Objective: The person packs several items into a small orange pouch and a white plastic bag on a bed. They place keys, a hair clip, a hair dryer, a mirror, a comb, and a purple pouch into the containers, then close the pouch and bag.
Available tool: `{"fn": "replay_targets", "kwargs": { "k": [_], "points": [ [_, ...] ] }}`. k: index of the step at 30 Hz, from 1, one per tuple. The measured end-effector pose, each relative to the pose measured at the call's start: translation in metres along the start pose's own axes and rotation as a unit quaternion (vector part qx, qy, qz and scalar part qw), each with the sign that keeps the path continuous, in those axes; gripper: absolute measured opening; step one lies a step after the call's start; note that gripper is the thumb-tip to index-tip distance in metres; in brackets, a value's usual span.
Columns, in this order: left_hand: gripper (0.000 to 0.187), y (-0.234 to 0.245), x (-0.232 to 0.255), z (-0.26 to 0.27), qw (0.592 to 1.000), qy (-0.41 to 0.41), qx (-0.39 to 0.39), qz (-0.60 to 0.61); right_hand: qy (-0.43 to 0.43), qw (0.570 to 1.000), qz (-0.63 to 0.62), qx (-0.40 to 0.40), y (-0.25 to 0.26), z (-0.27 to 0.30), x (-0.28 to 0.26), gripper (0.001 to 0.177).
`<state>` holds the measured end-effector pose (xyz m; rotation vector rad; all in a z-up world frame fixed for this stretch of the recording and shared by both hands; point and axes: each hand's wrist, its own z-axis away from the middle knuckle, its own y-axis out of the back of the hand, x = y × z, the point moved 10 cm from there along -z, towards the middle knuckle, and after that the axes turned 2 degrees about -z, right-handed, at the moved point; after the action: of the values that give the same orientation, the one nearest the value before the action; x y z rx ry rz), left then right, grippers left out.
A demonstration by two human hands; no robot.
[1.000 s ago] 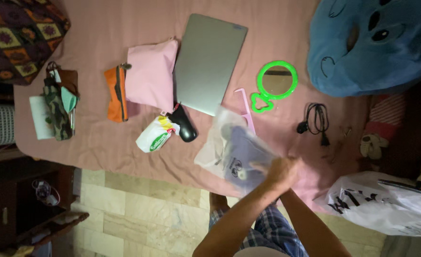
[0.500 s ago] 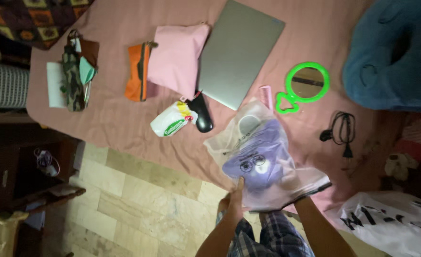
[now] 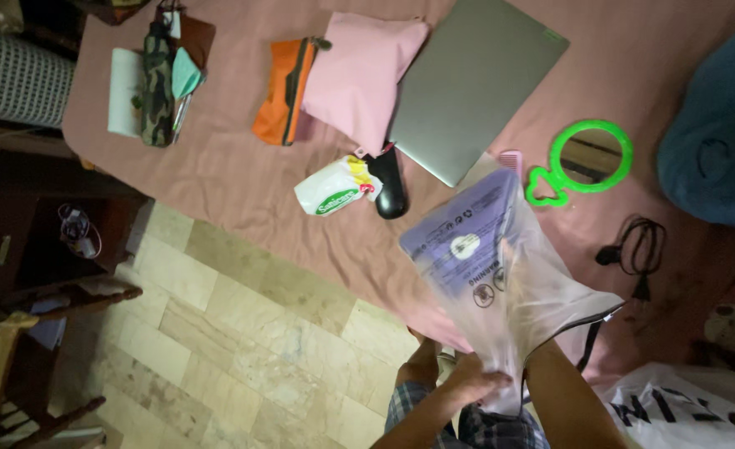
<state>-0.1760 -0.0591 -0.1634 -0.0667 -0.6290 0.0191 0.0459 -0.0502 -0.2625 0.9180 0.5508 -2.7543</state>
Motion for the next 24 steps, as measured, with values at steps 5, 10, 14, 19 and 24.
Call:
{"fn": "replay_targets", "kwargs": {
  "k": [5, 10, 14, 19, 24],
  "points": [
    [0.05, 0.02, -0.082, -0.016, 0.968, 0.246, 0.05, -0.026, -0.006, 1.0, 0.012, -0.002, -0.013, 0.001, 0.008, 0.05],
    [0.053, 0.039, -0.067, -0.001, 0.995, 0.009, 0.016, 0.101, -0.007, 1.0, 0.02, -0.005, -0.018, -0.006, 0.006, 0.049],
    [0.042, 0.021, -0.048, 0.003, 0.983, -0.028, -0.037, 0.178, -0.006, 1.0, 0.021, -0.005, -0.02, -0.012, 0.002, 0.049],
    [0.045, 0.037, -0.029, 0.019, 0.958, -0.057, -0.038, 0.279, -0.007, 1.0, 0.025, -0.009, -0.026, -0.022, 0.003, 0.049],
    [0.057, 0.068, 0.006, 0.036, 0.991, -0.067, -0.027, 0.115, -0.012, 0.999, 0.038, -0.014, -0.028, -0.021, 0.007, 0.048]
  ]
}}
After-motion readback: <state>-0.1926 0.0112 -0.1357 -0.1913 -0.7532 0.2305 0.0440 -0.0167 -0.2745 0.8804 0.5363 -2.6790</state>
